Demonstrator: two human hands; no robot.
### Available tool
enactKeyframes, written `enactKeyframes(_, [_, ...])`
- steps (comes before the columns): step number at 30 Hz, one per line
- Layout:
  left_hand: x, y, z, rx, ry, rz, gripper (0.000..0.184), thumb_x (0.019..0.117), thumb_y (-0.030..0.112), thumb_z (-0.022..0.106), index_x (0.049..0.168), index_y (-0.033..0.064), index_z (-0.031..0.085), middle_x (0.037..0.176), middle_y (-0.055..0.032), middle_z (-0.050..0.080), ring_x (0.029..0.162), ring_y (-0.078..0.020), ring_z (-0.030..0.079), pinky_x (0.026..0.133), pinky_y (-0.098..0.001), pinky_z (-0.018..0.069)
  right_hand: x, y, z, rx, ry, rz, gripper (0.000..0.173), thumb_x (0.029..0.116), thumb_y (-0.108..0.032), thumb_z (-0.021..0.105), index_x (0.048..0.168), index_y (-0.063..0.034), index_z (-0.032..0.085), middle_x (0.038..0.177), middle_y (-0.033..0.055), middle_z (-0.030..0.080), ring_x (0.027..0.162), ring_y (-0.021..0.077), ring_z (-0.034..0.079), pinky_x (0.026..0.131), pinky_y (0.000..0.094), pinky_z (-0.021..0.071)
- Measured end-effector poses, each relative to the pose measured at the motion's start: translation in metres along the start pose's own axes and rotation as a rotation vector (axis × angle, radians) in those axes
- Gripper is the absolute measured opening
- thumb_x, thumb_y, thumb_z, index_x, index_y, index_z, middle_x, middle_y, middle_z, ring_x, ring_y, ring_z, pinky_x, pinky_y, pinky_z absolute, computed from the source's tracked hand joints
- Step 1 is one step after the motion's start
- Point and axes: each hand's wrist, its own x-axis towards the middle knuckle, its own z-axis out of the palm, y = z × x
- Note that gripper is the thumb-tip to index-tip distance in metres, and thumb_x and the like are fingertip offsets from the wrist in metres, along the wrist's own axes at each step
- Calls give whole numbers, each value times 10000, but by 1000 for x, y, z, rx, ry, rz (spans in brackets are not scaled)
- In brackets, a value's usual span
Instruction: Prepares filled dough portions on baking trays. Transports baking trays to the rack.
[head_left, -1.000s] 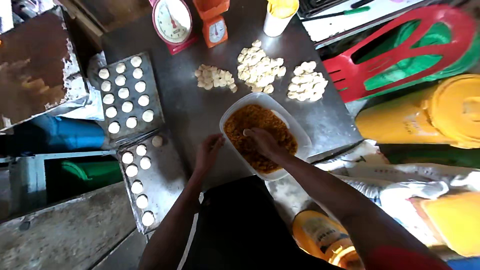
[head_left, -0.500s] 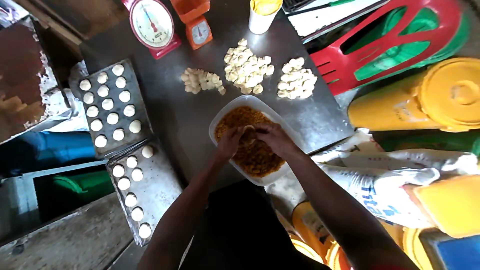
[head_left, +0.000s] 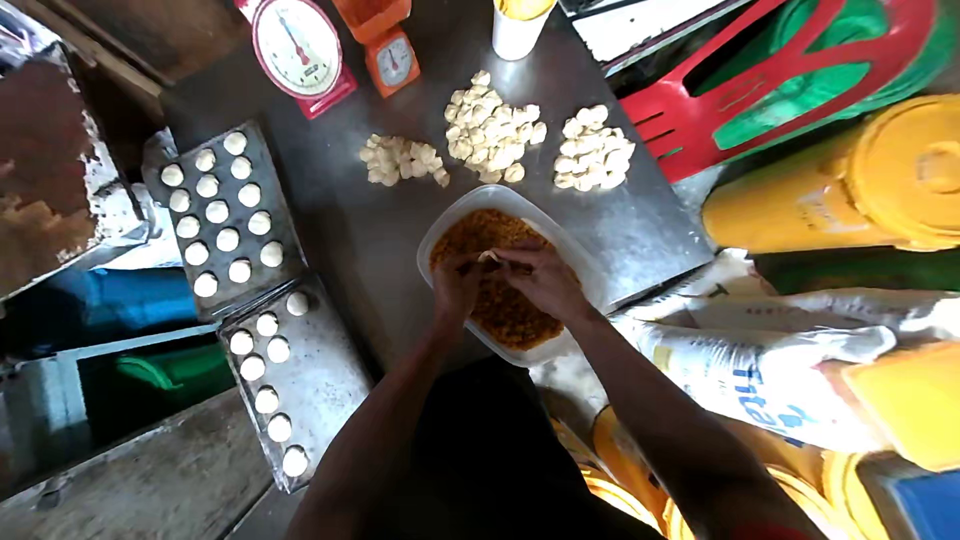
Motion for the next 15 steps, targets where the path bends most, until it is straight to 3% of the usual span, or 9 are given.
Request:
enactKeyframes(2, [-11,-1,-8,-53,-33,-3,243,1021,166,637,1210,29,701,1092,-127,732,916,-209,736,828,-406,636,-7,-6,13,13,89,0,238,930,-219,771,1168,-205,783,1152,50,678,1030,164,659,863,394,592])
enactKeyframes(4, [-27,-2,-20,-20,-76,24,279,1040,172,595,1271,36,674,1167,-135,713,1004,-213,721,905,-407,614,-13,-14,29,71,171,13,143,935,-213,766,1065,-165,802,1081,28,708,962,128,685,839,360,609])
enactKeyframes(7, [-58,-10,-45,108,-75,97,408,1001,96,628,1401,27,588,1313,-196,619,1142,-251,666,997,-400,573,-22,-30,52,80,157,-5,142,947,-199,742,1063,-137,796,1028,29,742,937,122,699,857,353,599])
enactKeyframes(9, [-76,-23,-66,122,-14,101,426,993,69,627,1412,18,573,1280,-207,621,1084,-243,682,953,-378,588,-30,-46,63,58,-46,10,228,991,-202,674,1191,-131,757,1135,62,730,1016,148,699,918,371,590])
enactKeyframes(11, [-93,-36,-93,55,15,92,405,998,75,622,1392,-3,576,1212,-191,656,999,-211,710,896,-357,617,-38,-60,78,80,-251,-6,381,988,-222,675,1359,-136,673,1279,111,658,1088,181,675,951,369,585])
enactKeyframes(12, [-99,-43,-106,-6,16,83,385,991,93,649,1360,-8,600,1158,-172,681,938,-196,727,854,-348,636,-41,-65,88,57,-302,-39,411,986,-255,689,1379,-138,660,1293,119,641,1085,181,666,944,352,583])
enactKeyframes(15, [-109,-73,-133,-23,51,56,301,974,177,710,1227,16,684,1034,-106,735,815,-157,735,768,-329,644,-42,-66,130,-37,-278,-108,247,993,-256,685,1183,-121,766,1127,85,702,957,143,694,865,312,603])
